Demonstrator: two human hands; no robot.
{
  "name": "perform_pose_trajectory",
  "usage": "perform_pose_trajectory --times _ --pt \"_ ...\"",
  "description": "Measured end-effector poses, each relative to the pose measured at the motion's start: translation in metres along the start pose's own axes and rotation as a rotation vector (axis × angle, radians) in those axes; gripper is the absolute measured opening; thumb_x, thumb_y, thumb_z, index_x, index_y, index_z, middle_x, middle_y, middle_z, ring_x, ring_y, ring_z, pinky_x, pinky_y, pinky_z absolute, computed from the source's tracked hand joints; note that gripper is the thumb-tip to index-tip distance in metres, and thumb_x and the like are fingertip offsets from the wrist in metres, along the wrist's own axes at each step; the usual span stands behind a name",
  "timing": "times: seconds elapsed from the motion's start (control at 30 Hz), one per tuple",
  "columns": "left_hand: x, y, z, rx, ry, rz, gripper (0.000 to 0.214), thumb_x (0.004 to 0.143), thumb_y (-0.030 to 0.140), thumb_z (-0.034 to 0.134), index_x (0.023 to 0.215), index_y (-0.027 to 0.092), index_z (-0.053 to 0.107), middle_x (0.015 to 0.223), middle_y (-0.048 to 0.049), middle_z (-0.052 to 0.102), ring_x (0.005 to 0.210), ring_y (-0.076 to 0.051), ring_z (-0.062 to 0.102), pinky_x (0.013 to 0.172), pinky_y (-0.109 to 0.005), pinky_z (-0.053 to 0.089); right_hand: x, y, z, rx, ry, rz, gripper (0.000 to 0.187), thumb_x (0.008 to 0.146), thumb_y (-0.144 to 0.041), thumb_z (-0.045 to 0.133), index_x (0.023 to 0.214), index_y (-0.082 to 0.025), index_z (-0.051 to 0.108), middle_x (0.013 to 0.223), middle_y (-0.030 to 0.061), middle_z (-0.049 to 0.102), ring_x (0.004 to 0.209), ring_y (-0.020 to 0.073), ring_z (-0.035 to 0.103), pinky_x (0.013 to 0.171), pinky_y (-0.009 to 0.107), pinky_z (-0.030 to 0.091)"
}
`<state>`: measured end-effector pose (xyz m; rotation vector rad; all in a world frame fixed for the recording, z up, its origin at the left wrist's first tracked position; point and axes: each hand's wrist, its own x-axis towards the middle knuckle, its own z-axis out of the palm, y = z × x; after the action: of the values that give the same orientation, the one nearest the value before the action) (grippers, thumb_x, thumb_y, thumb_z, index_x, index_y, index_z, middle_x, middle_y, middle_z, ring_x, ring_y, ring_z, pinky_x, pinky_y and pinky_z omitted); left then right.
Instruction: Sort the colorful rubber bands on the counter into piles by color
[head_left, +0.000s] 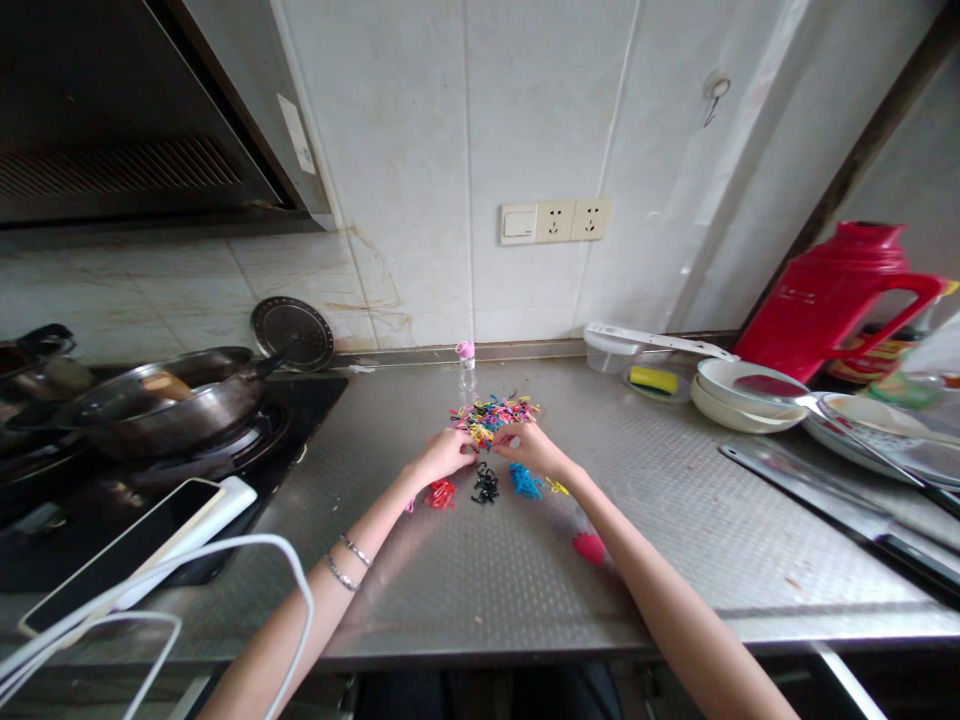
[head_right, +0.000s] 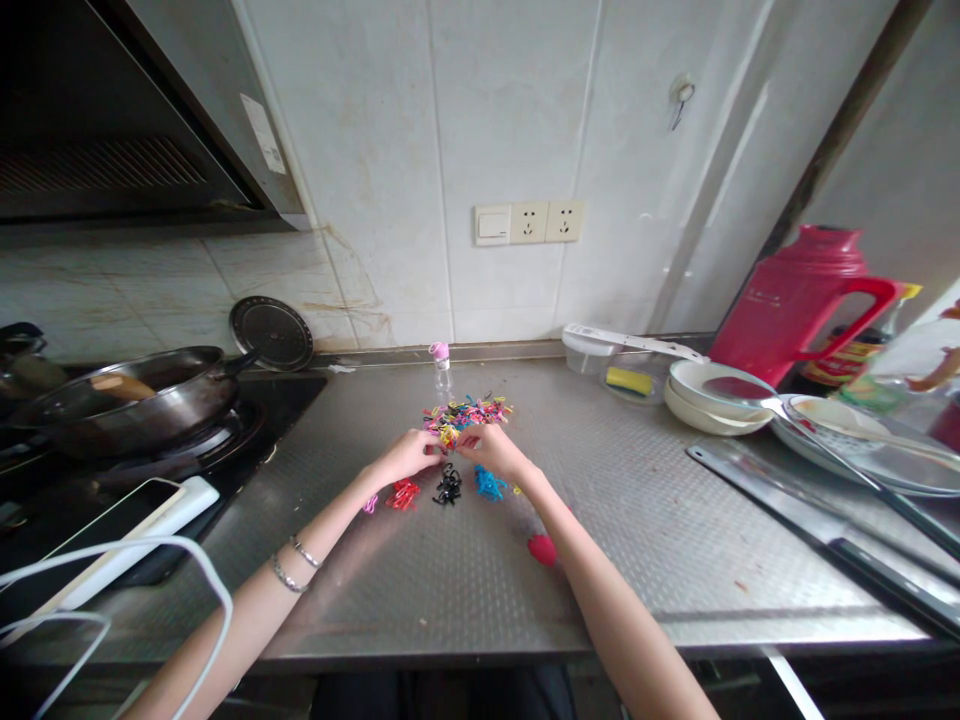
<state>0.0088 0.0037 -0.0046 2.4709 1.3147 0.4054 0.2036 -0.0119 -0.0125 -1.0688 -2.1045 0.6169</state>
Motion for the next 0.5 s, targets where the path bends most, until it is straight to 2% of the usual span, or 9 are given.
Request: perform_pose_trajectory --times 0.27,0.5 --pt "0.0 -0.001 -0.001 -0.018 0.063 0.004 0.018 0.072 0.032 0.057 0.077 0.02 0.069 0.069 -0.0034 0.064 0.064 -0.016 0.055 0.06 -0.023 0.035 0.0 0.015 -0.001 -0.053 0.037 0.048 0.014 0.066 -0.011 0.054 0.073 -0.014 0.066 0.07 0.0024 0.066 0.068 0.0132 0.058 0.068 0.024 0.046" --pt "0.002 -0.01 0.005 -0.029 0.105 -0.047 0.025 0.072 0.039 0.057 0.078 0.018 0.07 0.07 -0.0041 0.064 0.061 -0.015 0.054 0.058 -0.023 0.034 -0.002 0.023 -0.001 -0.062 0.076 0.072 0.017 0.064 -0.011 0.056 0.076 -0.012 0.067 0.073 0.0042 0.066 0.068 0.0134 0.059 0.068 0.024 0.046"
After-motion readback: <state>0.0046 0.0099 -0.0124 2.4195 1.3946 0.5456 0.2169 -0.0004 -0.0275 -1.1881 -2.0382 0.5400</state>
